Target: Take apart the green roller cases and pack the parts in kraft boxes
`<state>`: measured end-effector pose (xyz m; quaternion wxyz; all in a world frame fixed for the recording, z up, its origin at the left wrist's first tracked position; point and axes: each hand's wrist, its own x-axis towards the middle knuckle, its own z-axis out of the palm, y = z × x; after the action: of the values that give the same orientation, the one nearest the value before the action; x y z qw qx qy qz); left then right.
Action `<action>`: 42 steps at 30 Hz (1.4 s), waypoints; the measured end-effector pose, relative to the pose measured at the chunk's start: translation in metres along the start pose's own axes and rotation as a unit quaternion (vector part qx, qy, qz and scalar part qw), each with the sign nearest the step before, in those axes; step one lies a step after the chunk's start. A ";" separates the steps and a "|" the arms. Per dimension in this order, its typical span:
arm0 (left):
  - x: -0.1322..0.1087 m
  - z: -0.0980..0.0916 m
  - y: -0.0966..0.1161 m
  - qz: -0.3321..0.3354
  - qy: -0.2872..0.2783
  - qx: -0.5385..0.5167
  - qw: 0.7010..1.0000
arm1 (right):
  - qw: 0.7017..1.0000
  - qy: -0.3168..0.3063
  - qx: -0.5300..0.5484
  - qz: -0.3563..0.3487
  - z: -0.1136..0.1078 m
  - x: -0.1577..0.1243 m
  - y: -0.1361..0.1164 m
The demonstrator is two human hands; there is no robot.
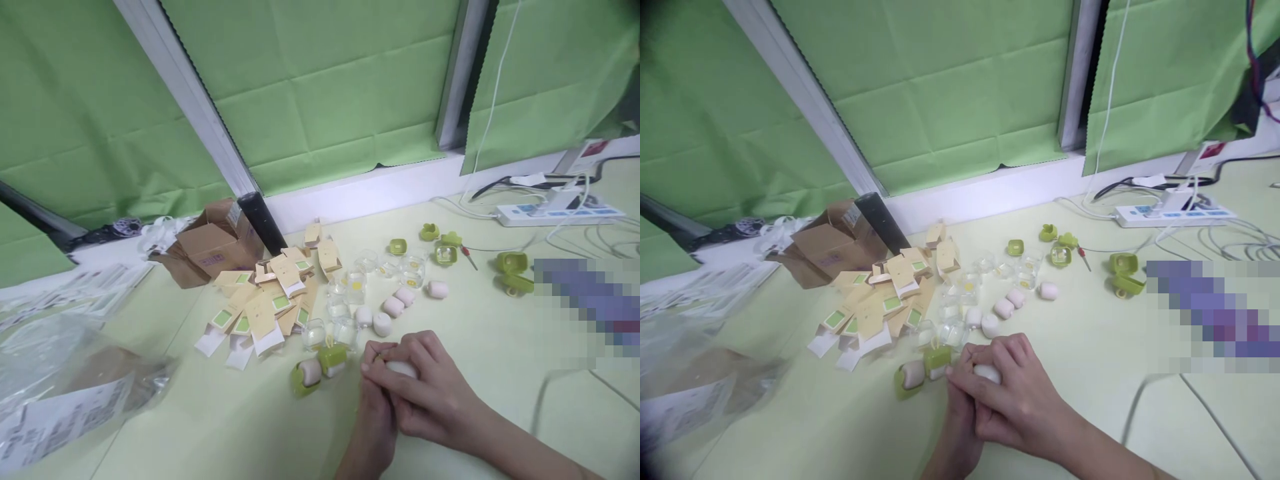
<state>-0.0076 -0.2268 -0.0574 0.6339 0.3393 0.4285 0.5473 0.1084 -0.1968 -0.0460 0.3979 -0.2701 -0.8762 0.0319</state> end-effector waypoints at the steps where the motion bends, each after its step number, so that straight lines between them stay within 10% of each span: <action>1: 0.000 0.000 0.000 0.002 0.000 -0.014 1.000 | 1.000 -0.012 0.001 0.004 -0.001 0.001 -0.001; 9: 0.002 0.000 0.008 -0.078 -0.007 -0.163 0.984 | 0.989 -0.067 0.113 0.062 -0.019 0.014 0.000; 16: 0.005 -0.003 0.019 -0.050 -0.136 -0.224 0.964 | 0.969 0.088 0.147 0.179 -0.051 0.007 0.034; 27: 0.003 0.001 0.003 -0.083 -0.043 -0.100 0.991 | 0.984 -0.111 0.122 0.068 -0.042 0.021 0.002; 38: 0.009 0.020 0.014 -0.135 0.010 -0.096 0.986 | 0.999 -0.016 0.033 0.007 -0.026 0.002 0.018; 42: 0.010 0.015 0.018 -0.131 0.024 -0.082 0.988 | 1.000 0.002 0.014 0.013 -0.051 0.005 0.028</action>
<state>-0.0008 -0.2134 -0.0367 0.7153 0.2142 0.4376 0.5009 0.1550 -0.1783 -0.0151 0.4028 -0.2759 -0.8714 0.0491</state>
